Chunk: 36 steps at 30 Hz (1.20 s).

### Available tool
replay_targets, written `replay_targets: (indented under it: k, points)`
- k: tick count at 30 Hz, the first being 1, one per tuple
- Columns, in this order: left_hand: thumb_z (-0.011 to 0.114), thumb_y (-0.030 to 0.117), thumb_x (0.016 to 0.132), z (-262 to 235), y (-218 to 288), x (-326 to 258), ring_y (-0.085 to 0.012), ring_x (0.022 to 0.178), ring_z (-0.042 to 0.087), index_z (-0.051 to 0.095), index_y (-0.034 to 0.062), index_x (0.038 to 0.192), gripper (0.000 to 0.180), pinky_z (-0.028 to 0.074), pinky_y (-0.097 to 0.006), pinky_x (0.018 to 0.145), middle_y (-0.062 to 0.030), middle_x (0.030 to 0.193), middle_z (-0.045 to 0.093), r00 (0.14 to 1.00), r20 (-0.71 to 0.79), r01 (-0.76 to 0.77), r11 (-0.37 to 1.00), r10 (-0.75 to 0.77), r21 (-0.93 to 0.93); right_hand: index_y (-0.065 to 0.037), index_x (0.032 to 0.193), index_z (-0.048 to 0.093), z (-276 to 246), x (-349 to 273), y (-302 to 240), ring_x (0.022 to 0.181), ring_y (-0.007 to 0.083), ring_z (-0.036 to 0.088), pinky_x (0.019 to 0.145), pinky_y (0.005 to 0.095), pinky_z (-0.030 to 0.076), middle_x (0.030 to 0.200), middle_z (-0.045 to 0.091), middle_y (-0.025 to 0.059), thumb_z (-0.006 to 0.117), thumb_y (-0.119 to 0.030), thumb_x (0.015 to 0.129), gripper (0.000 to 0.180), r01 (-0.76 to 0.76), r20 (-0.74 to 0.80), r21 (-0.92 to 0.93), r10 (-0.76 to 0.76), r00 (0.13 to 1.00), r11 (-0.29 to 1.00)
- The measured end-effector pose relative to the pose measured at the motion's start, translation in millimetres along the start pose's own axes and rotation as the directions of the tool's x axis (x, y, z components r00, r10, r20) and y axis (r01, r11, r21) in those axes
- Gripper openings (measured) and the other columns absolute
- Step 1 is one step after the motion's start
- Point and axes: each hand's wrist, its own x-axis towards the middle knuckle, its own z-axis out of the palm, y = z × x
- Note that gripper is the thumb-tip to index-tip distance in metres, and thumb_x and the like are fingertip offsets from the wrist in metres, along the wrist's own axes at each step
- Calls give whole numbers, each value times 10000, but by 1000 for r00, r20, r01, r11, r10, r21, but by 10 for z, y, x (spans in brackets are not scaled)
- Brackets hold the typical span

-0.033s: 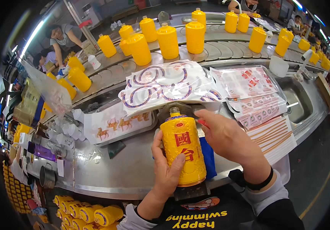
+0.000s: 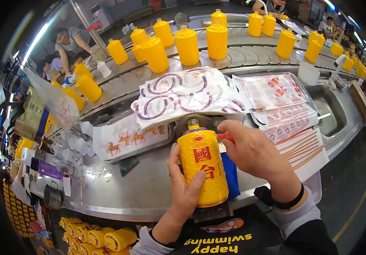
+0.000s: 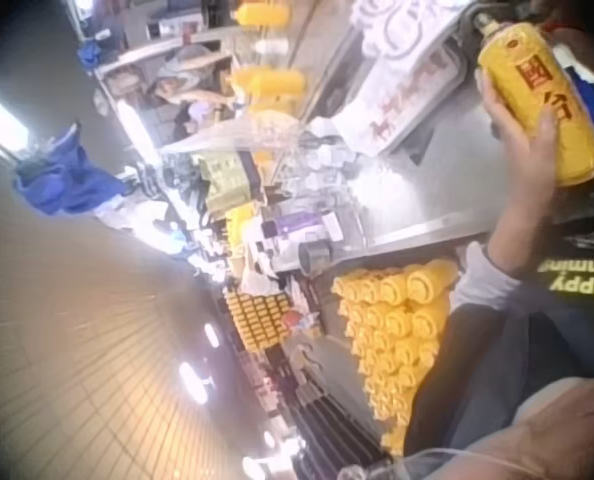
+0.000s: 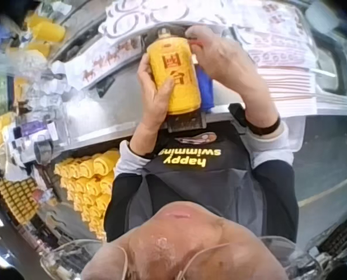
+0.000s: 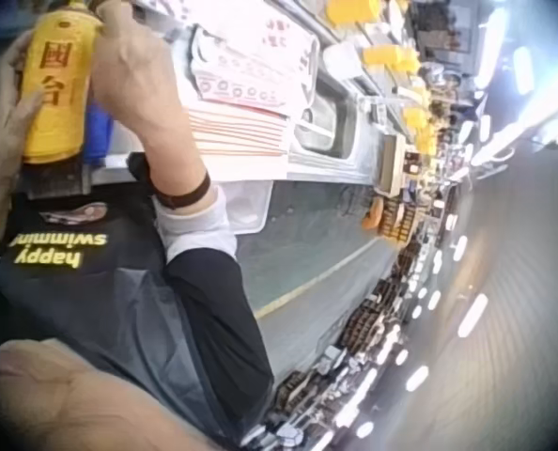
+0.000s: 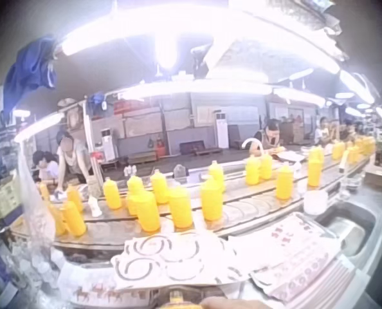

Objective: Applying labels and decorative stickers to yellow textured bottles on a factory production line.

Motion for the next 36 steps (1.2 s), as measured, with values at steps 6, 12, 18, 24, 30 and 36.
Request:
replay_targets:
  k: [6, 12, 18, 24, 30, 36]
  points:
    - [589, 140, 919, 21, 21, 5, -238, 1252, 440, 124, 3, 1468, 732, 371, -364, 1063, -184, 1386, 351, 1000, -3, 20, 1000, -20, -2, -51, 920, 548, -126, 333, -81, 711, 340, 636, 614, 415, 497, 743, 620, 149, 661, -155, 845, 171, 256, 107, 28, -257, 960, 966]
    - [584, 122, 918, 15, 27, 2, -238, 1258, 432, 117, 2, 1470, 732, 368, -360, 1064, -178, 1391, 353, 999, 2, 45, 999, -45, 15, -49, 897, 593, -38, 583, 69, 759, 321, 634, 661, 386, 500, 803, 638, 134, 684, -143, 832, 146, 248, 1, -30, -248, 969, 968]
    - [585, 273, 942, -95, 123, 25, -286, 1320, 370, 148, -9, 1475, 744, 293, -400, 1107, -217, 1442, 323, 991, 41, -137, 950, 131, 282, -16, 921, 572, 127, 326, 304, 768, 249, 638, 679, 353, 508, 836, 646, 129, 645, -176, 874, 182, -63, -169, 232, 104, 980, 971]
    - [538, 444, 946, -238, 469, 296, -377, 1364, 309, 352, -7, 1429, 687, 163, -504, 1148, -210, 1368, 464, 876, 411, -483, 437, 253, 759, -50, 1033, 573, 236, -90, 318, 844, 76, 573, 732, 226, 489, 955, 607, 18, 693, -130, 845, 237, -336, 85, 751, 423, 902, 568]
    - [516, 453, 949, -157, 663, 346, -346, 1367, 327, 442, 68, 1418, 612, 149, -550, 1146, -131, 1104, 652, 823, 552, -568, 160, 133, 808, -47, 1056, 578, 297, -168, 333, 836, 72, 576, 729, 224, 489, 949, 614, 16, 699, -162, 853, 262, -256, 82, 907, 456, 886, 336]
    - [522, 418, 950, -161, 550, 181, -344, 1310, 417, 490, 62, 1379, 558, 187, -557, 1136, -117, 1034, 674, 808, 559, -588, 185, 187, 787, -28, 1038, 582, 233, 106, 222, 826, 60, 593, 708, 229, 493, 892, 622, 53, 661, -145, 874, 216, -252, 131, 712, 228, 965, 656]
